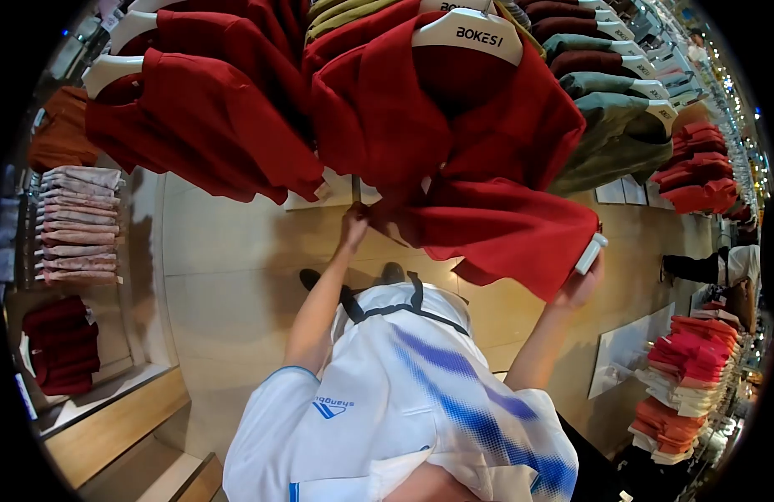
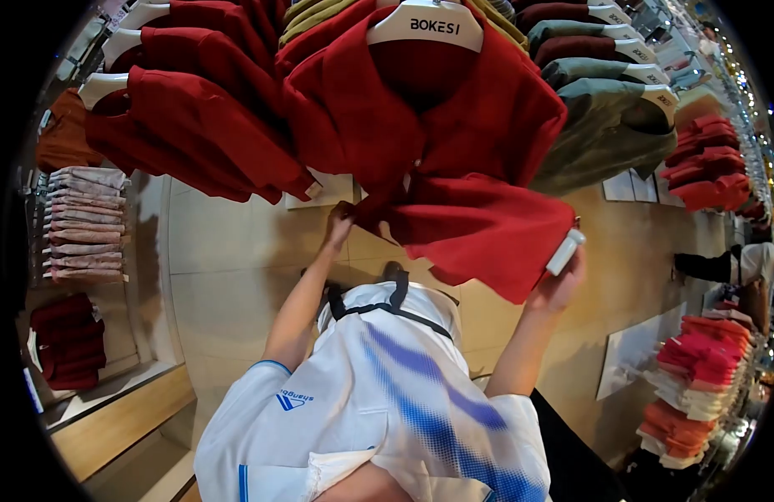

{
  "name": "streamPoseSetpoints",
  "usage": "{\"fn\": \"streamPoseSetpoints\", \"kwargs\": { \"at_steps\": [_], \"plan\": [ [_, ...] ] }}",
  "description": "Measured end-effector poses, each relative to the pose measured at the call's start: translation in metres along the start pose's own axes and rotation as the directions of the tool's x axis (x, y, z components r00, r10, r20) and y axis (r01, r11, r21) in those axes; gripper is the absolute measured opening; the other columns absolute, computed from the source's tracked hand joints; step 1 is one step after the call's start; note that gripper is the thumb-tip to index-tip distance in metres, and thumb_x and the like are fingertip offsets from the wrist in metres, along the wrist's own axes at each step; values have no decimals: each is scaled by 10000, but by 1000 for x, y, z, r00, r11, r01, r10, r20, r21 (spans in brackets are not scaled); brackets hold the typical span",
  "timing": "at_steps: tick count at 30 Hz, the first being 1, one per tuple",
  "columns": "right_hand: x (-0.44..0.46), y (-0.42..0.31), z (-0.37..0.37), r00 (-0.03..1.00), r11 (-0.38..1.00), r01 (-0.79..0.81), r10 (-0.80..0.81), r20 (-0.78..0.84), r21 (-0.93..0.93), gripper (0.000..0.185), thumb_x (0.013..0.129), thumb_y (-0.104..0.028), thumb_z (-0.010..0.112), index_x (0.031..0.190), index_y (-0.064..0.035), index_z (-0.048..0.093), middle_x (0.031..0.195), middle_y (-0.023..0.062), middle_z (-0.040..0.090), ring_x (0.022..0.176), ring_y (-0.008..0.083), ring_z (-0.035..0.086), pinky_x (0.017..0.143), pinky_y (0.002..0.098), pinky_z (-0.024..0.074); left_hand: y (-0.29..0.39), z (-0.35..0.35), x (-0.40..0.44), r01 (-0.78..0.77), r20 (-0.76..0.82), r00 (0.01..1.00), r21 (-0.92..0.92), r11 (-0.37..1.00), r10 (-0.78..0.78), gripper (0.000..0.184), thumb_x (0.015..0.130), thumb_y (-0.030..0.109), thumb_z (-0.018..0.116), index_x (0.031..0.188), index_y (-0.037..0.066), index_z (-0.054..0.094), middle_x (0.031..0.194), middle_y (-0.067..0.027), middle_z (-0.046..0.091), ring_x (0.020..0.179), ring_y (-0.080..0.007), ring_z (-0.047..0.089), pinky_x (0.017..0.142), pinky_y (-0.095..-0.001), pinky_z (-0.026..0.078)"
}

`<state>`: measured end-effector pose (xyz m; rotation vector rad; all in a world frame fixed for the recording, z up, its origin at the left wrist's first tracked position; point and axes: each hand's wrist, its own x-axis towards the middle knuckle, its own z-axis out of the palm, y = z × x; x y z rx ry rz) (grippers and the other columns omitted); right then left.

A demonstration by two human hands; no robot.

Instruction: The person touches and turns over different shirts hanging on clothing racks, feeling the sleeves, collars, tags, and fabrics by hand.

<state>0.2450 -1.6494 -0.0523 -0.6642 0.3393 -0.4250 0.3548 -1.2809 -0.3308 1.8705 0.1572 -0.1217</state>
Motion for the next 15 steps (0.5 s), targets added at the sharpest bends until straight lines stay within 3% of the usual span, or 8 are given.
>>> {"fn": "streamPoseSetpoints", "kwargs": {
  "at_steps": [1,2,5,6,8,10,12,15],
  "plan": [
    [8,-1,-1,999,998,34,-36,-33,-44,346,942,-260,409,1188,-51,536,1202,108,573,1113,248,545,966,401,431,-9,-18,0,-137,37,990,71,988,134,172,804,65,557,964,4,576,872,-108,634,800,-172,589,700,-291,448],
    [17,-3,-7,999,999,27,-28,-36,-37,346,942,-260,409,1188,-51,536,1202,108,573,1113,248,545,966,401,431,-17,-30,-1,-134,35,991,80,988,131,172,804,65,557,964,4,576,872,-108,634,800,-172,589,700,-291,448],
    [40,4,-13,1000,999,1,-1,8,-45,325,942,-246,425,1164,-41,544,1209,107,562,1102,255,541,983,406,413,14,-72,-23,162,203,975,-359,919,-93,206,934,214,533,979,22,591,917,-41,642,849,-122,596,739,-271,466],
    [45,12,-13,1000,999,-10,11,9,-39,325,942,-246,425,1164,-41,544,1209,107,562,1102,255,541,983,406,413,41,-80,-30,164,193,976,-353,921,-99,206,934,214,533,979,22,591,917,-41,642,849,-122,596,739,-271,466],
    [52,31,-19,998,985,-52,46,-42,-167,292,930,-230,465,1119,-34,570,1133,83,595,1054,235,561,971,386,417,102,-84,-47,360,285,931,-621,697,-227,258,935,264,546,1069,47,585,985,-20,634,882,-115,596,784,-266,479],
    [61,55,-46,985,943,-7,63,158,-332,236,922,-196,497,1052,-24,594,1002,50,621,940,156,568,843,307,447,136,-89,-56,400,280,916,-559,727,-289,309,935,299,538,1125,58,570,1045,-16,627,912,-113,598,813,-268,488],
    [57,77,-42,993,855,3,59,103,-518,218,924,-188,498,1024,-22,599,937,30,616,859,121,554,794,277,439,169,-89,-65,467,391,880,-605,644,-270,325,945,318,510,1130,58,572,1069,-24,628,913,-112,603,806,-270,492],
    [58,116,-46,994,835,-32,87,74,-550,200,939,-182,486,910,-30,614,782,-8,575,684,65,502,607,213,398,185,-91,-71,470,446,872,-649,598,-202,327,942,300,510,1140,46,566,1072,-32,632,921,-110,608,809,-275,495]
  ]
}}
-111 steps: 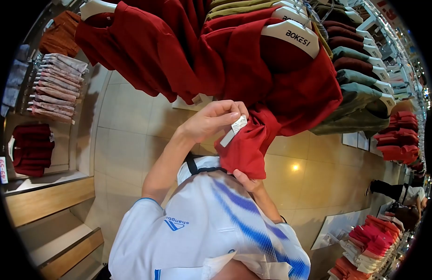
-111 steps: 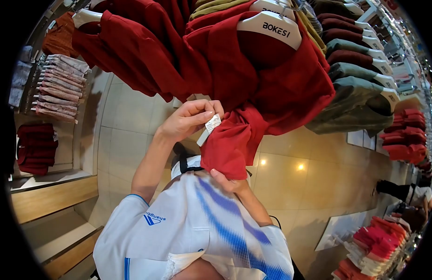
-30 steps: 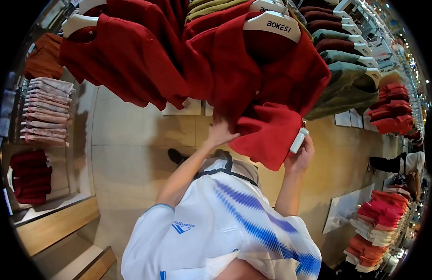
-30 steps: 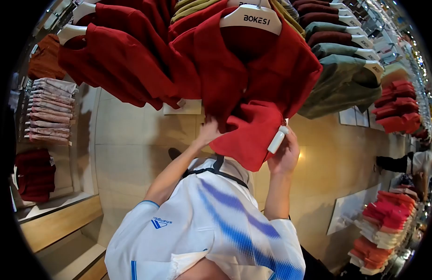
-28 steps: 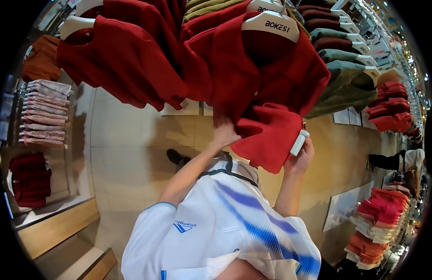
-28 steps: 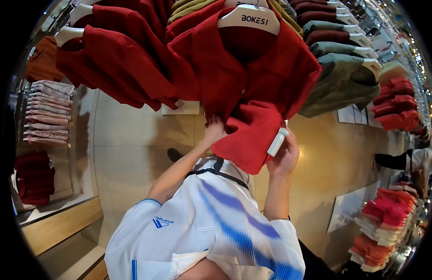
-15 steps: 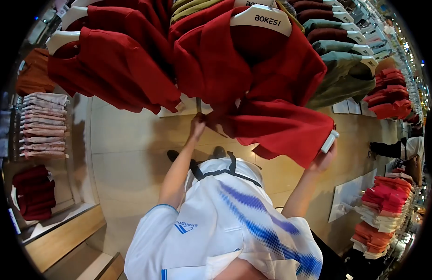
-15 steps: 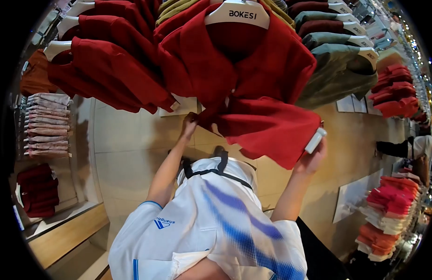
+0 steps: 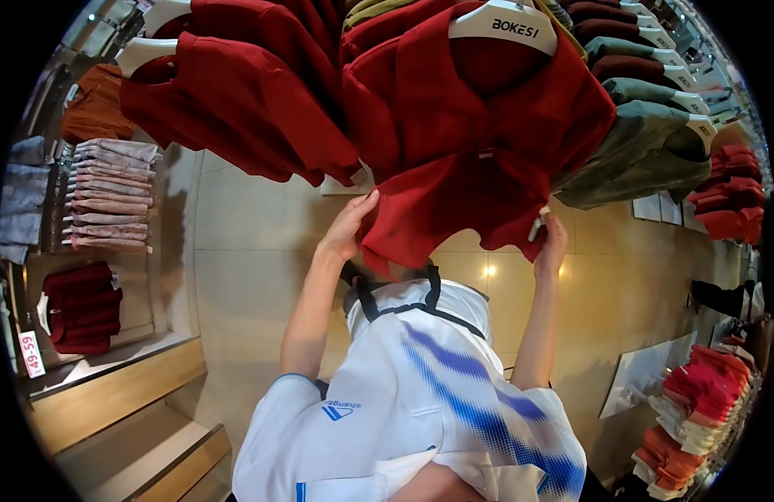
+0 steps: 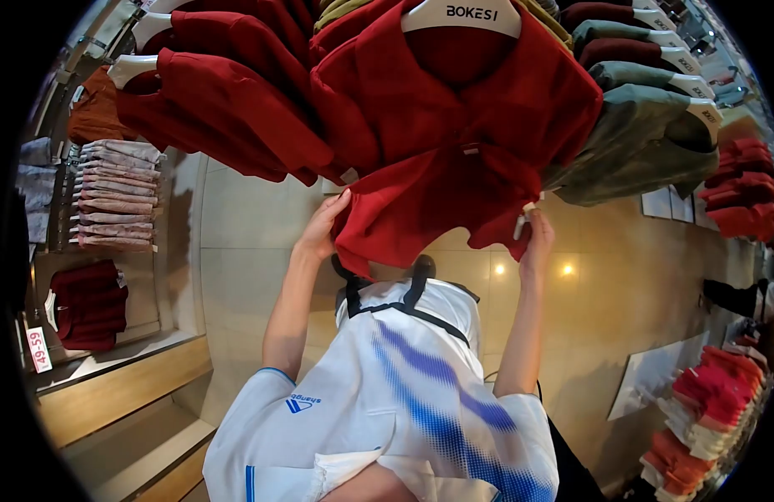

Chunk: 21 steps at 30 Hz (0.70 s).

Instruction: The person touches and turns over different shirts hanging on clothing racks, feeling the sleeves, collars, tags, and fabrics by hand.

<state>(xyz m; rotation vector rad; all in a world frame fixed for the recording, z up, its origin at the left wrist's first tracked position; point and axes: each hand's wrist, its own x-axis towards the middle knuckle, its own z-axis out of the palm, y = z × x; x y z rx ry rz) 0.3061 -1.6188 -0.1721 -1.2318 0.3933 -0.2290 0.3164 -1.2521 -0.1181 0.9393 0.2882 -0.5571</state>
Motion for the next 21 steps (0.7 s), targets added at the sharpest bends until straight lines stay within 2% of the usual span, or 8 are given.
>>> {"fn": "streamPoseSetpoints", "kwargs": {
  "at_steps": [2,4,7,12,14,17,19,21],
  "plan": [
    [4,22,4,997,999,-17,14,-72,-35,211,943,-189,479,882,-35,610,748,-11,561,654,62,485,585,217,383,3,6,-5,2,45,999,-31,1000,0,321,936,279,520,1146,39,561,1070,-32,633,923,-110,609,809,-276,495],
    [8,39,2,986,961,-81,116,118,-263,240,952,-194,454,836,-31,588,691,-7,532,615,65,453,567,224,349,8,17,-13,-13,68,998,-10,1000,13,311,925,237,531,1150,24,553,1076,-37,631,927,-114,611,809,-276,495],
    [10,61,6,978,933,-86,145,149,-348,252,952,-193,444,820,-23,574,662,-5,508,595,69,427,553,236,326,15,32,-19,-3,165,986,-19,1000,6,298,915,196,542,1154,19,552,1087,-43,628,934,-120,611,822,-271,492],
    [16,92,4,968,883,69,54,245,-465,224,945,-180,475,900,10,585,790,41,579,718,122,537,683,258,435,16,46,-32,12,139,990,22,1000,-15,311,894,140,566,1172,4,543,1098,-58,626,953,-121,609,843,-265,485],
    [11,83,14,913,537,408,-240,330,-738,191,884,-132,553,994,16,604,875,89,617,787,191,591,753,292,463,16,48,-36,20,146,989,21,1000,-23,322,882,116,576,1177,-7,536,1100,-68,627,961,-120,608,851,-268,483],
    [-15,1,75,863,716,429,-147,483,-550,216,813,-71,614,1022,-16,613,998,144,602,823,253,608,776,329,471,17,50,-40,53,154,986,64,997,-62,321,888,123,575,1178,-11,538,1095,-61,627,956,-105,603,843,-260,483],
    [-30,-45,119,605,667,695,-343,719,-267,278,800,-117,636,1063,-31,606,1051,126,612,950,295,588,852,343,461,16,50,-42,88,157,980,198,976,-120,310,897,127,569,1178,-2,545,1092,-44,625,950,-86,594,841,-247,479],
    [-39,-69,152,443,623,771,-375,814,-132,329,791,-138,646,1101,-42,594,1027,121,619,1025,288,559,896,337,440,14,54,-43,75,169,978,276,958,-125,301,905,126,562,1178,2,548,1076,-27,622,937,-71,581,832,-236,472]
  ]
}}
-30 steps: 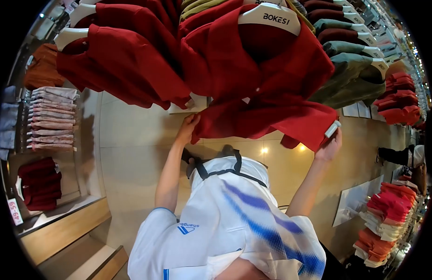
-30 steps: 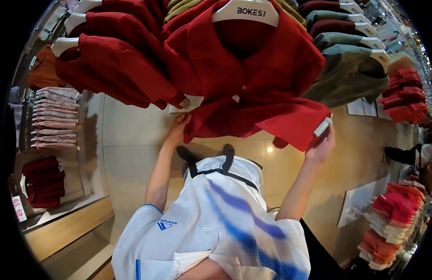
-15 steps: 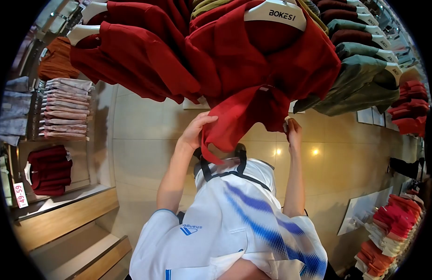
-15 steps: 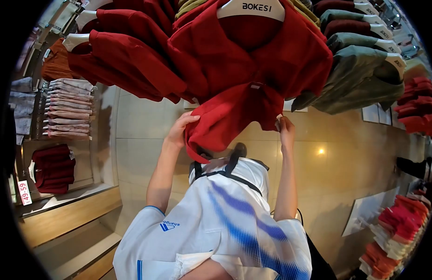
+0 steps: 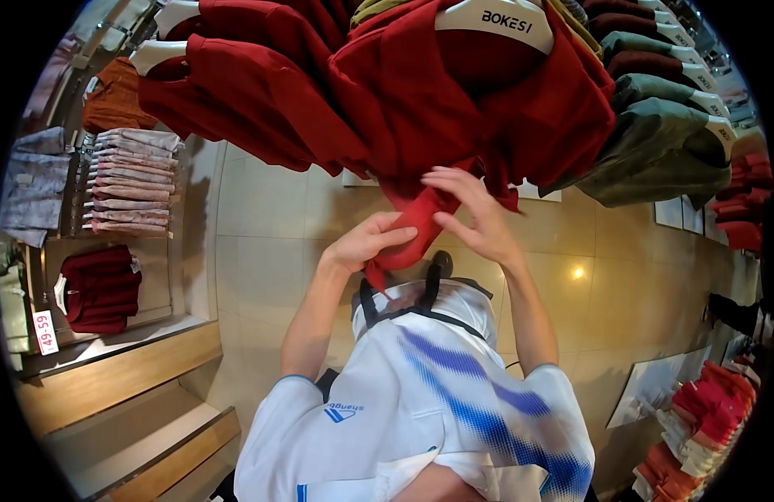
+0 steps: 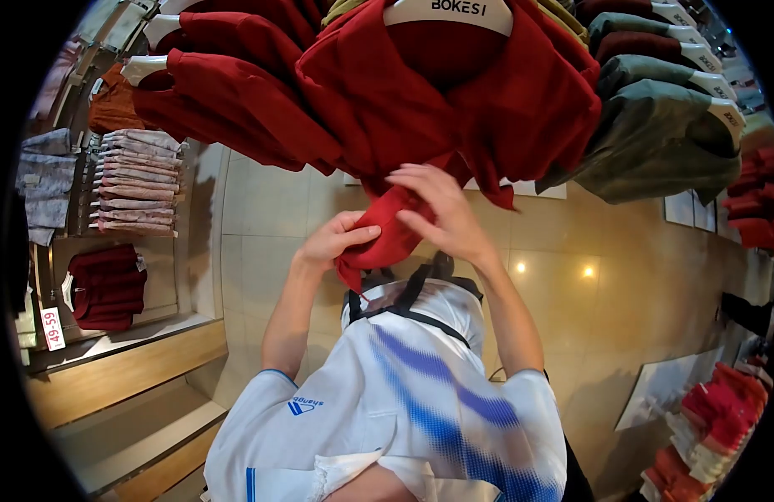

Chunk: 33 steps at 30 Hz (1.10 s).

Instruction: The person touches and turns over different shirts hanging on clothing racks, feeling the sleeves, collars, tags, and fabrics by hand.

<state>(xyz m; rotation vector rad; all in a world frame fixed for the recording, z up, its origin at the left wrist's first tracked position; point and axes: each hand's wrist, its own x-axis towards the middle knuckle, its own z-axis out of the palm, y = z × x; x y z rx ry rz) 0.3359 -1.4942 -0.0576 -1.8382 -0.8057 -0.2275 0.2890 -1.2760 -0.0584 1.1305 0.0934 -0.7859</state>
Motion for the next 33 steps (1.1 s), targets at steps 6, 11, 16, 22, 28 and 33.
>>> {"fn": "streamPoseSetpoints", "kwargs": {
  "at_steps": [6,11,16,22,28,33],
  "plan": [
    [26,23,14,917,897,-265,120,381,354,138,833,-125,620,849,12,622,702,61,600,637,119,545,580,251,420,8,-4,-23,-111,-106,981,377,919,162,178,924,122,523,1043,-2,568,883,28,564,809,-53,487,742,-213,413],
    [34,30,6,872,767,-458,288,396,450,190,878,-142,588,765,10,591,654,-46,516,632,22,429,570,205,353,-3,-21,-51,-173,-306,897,420,891,319,158,928,131,517,942,-16,572,830,25,540,779,-56,464,710,-209,399],
    [46,25,3,850,724,-505,324,415,470,225,887,-159,588,714,-15,575,648,-61,508,633,7,417,568,192,331,-5,-26,-66,-160,-348,895,333,929,279,170,940,158,519,918,-1,574,784,44,503,738,-43,434,667,-207,377],
    [55,4,-3,796,722,-588,437,419,366,224,887,-156,590,713,-14,578,652,-64,513,627,7,425,571,190,341,-1,-35,-68,-245,-336,862,380,892,380,206,951,187,508,857,11,561,750,53,481,710,-40,413,647,-208,365],
    [52,-4,0,834,762,-540,428,347,357,191,879,-172,592,744,-36,595,638,-75,508,589,3,429,515,179,336,11,-44,-68,-285,-287,853,443,850,436,238,955,203,503,816,14,541,720,59,457,693,-41,392,621,-211,354],
    [57,-12,-9,786,834,-491,298,542,254,163,852,-120,611,951,8,600,854,-17,572,762,40,494,666,190,407,32,-43,-68,-318,-183,886,427,847,425,228,943,196,523,805,15,540,714,59,462,680,-39,388,612,-209,349]
  ]
}}
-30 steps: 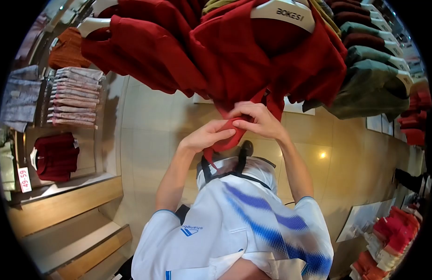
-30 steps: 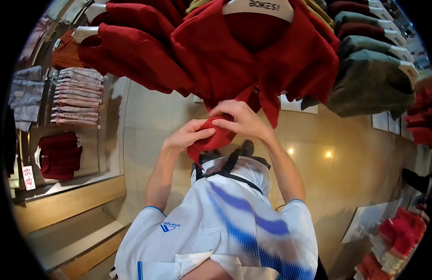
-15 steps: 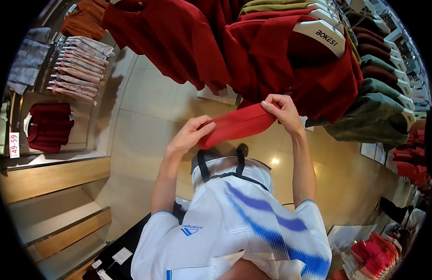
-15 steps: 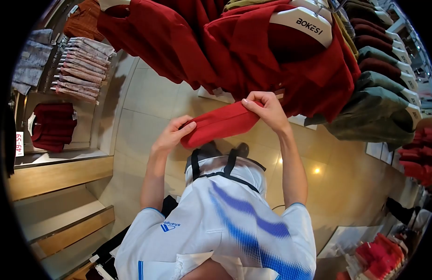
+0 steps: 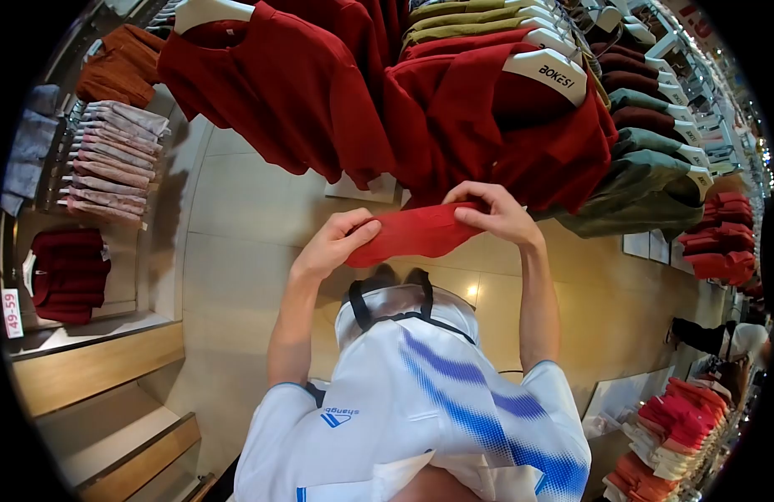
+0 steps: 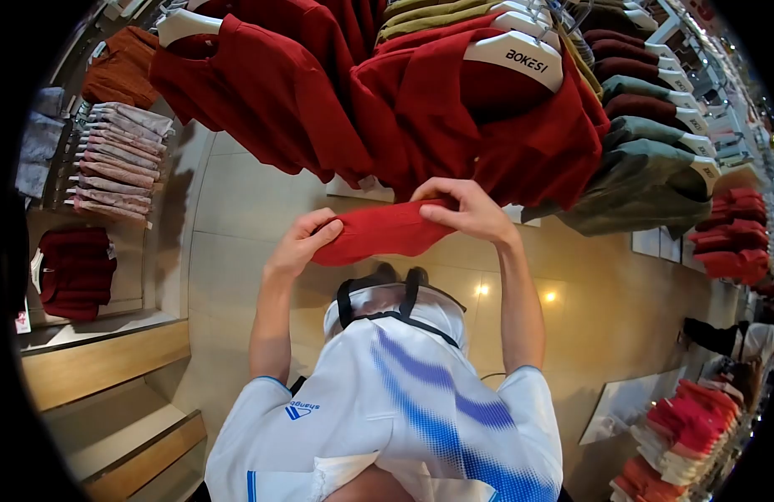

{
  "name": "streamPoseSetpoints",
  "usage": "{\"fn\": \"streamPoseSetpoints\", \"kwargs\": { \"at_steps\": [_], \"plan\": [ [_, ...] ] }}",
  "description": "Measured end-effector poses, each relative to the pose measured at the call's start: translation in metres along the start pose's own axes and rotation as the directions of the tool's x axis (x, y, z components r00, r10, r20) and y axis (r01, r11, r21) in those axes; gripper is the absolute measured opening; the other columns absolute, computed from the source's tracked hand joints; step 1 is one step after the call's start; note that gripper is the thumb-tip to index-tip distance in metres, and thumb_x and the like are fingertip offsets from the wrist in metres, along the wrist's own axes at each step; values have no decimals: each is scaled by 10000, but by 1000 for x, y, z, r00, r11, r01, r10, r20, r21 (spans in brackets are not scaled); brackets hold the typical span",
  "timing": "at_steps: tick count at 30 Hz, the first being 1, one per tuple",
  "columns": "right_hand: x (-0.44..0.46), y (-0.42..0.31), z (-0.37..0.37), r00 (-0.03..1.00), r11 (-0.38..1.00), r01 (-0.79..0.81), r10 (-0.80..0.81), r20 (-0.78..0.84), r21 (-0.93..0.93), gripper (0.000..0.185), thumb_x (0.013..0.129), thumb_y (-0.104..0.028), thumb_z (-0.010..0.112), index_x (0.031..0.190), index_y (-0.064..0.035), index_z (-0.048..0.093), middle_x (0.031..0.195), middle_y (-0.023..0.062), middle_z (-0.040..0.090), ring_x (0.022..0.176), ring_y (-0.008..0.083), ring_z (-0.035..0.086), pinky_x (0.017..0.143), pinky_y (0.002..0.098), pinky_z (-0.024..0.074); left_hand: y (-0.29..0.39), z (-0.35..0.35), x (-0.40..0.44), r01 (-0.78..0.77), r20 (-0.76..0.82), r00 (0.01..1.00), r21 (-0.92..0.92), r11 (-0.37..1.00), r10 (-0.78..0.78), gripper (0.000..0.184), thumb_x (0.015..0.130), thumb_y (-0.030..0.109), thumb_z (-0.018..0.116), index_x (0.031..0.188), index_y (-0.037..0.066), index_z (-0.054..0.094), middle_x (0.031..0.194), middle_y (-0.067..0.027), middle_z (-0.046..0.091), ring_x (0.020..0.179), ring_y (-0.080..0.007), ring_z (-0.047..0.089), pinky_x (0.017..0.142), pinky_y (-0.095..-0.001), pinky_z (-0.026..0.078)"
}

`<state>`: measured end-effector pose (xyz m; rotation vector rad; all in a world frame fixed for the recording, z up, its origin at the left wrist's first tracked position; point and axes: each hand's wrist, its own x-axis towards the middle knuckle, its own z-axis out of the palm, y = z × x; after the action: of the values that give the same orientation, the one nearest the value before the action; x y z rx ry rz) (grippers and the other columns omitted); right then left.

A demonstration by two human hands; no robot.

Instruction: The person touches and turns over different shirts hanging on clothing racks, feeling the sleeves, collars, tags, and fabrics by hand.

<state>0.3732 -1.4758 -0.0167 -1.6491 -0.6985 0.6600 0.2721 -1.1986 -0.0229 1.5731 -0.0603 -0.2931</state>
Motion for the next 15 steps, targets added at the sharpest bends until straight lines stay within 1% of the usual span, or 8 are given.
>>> {"fn": "streamPoseSetpoints", "kwargs": {
  "at_steps": [2,5,7,9,10,12,13,15],
  "plan": [
    [8,4,10,991,997,77,-78,109,19,187,848,-126,627,966,18,607,843,20,614,782,70,532,701,226,437,8,1,6,19,116,993,4,1000,-19,215,935,183,531,794,20,540,707,57,467,671,-37,394,614,-207,352],
    [16,9,17,972,994,107,-107,210,12,157,869,-126,611,926,20,611,813,3,607,764,59,522,680,221,429,6,-5,13,48,134,990,-59,997,-40,212,928,166,533,759,38,535,697,56,473,660,-36,398,605,-206,348],
    [15,7,22,992,992,-31,16,127,121,149,886,-133,592,894,15,613,770,-26,583,728,39,499,647,207,408,-9,-13,18,12,80,997,-136,991,-1,197,922,160,540,762,46,524,709,56,485,666,-35,411,605,-202,349],
    [16,3,33,995,986,-58,45,88,159,151,897,-136,577,895,11,610,742,-46,559,702,17,473,614,197,389,-13,-15,22,-27,25,999,-205,978,32,184,915,155,547,765,54,513,720,56,497,671,-34,424,604,-197,349],
    [19,-1,41,997,973,-71,61,48,220,147,897,-132,576,901,11,609,743,-44,558,697,14,471,608,193,387,-10,-10,25,-58,-43,998,-324,944,46,169,911,147,550,775,57,502,743,47,516,691,-38,447,614,-197,367],
    [24,-6,51,996,958,-82,84,6,276,142,896,-128,576,907,11,608,743,-43,558,693,11,469,602,188,385,-19,-14,29,-21,-83,996,-461,887,-20,165,860,124,619,866,58,468,849,-3,562,779,-67,516,671,-214,433],
    [27,-9,56,994,962,-77,94,-52,262,143,897,-126,573,906,13,604,739,-41,558,683,8,467,592,186,384,-21,-11,29,-23,-81,997,-465,885,-17,165,860,124,619,866,58,468,849,-3,562,779,-67,516,671,-214,433],
    [33,-12,63,989,967,-73,102,-110,244,143,898,-125,571,904,15,600,735,-40,558,673,5,464,582,183,382,-19,3,26,-15,-115,993,-340,940,-26,310,780,100,711,954,60,458,917,-33,555,823,-86,533,705,-230,454]
  ]
}}
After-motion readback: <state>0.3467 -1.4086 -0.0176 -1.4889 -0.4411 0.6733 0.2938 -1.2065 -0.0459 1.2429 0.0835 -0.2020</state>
